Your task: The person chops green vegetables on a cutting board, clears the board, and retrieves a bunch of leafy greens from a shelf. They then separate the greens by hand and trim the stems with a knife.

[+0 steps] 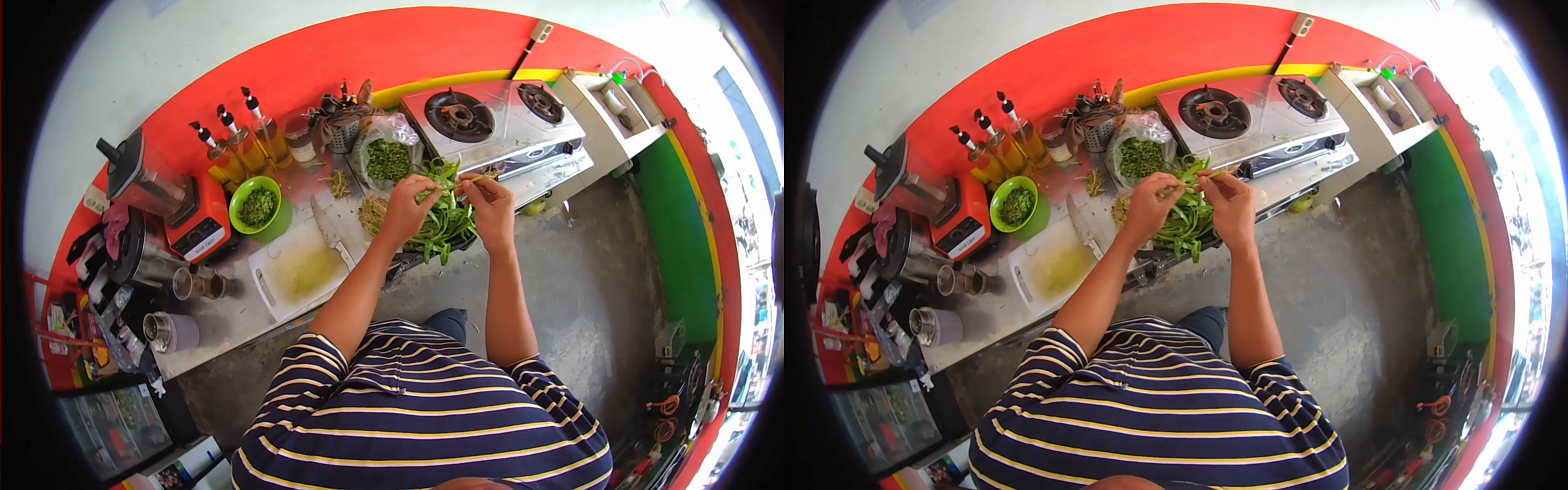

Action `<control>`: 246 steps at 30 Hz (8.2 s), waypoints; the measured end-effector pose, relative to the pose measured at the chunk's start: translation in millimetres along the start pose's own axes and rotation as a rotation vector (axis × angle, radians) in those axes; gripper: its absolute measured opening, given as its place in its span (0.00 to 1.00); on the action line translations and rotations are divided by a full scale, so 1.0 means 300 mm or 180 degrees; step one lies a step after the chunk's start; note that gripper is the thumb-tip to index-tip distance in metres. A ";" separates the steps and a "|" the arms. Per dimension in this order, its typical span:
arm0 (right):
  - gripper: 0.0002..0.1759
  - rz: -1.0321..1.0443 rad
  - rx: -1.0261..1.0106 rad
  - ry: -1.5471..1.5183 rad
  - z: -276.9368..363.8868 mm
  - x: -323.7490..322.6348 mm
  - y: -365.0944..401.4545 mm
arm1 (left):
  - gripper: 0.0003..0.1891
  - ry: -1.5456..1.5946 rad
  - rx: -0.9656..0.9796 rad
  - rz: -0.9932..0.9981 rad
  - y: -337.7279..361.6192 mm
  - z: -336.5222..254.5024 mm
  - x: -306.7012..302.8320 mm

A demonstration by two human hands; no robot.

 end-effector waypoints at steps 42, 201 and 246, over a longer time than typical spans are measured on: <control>0.22 0.1850 0.0270 0.3546 -0.778 0.730 0.390 | 0.17 -0.2529 -0.2186 -0.0174 0.884 0.476 -0.686; 0.11 0.2348 0.1405 0.0306 -0.358 0.945 0.405 | 0.18 0.1476 -0.1838 -0.0567 0.721 0.200 -0.774; 0.26 0.2937 0.1277 -0.0222 -0.375 0.990 0.501 | 0.09 0.0240 -0.1709 -0.1326 0.756 0.220 -0.828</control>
Point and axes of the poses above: each hand's wrist, its own y-axis away from the middle knuckle, its own x-axis out of the palm, z = x × y, the point moved 9 cm from there along -y, towards the middle knuckle, and after that the axes turned 7 degrees about -y, right-handed, at the moved point
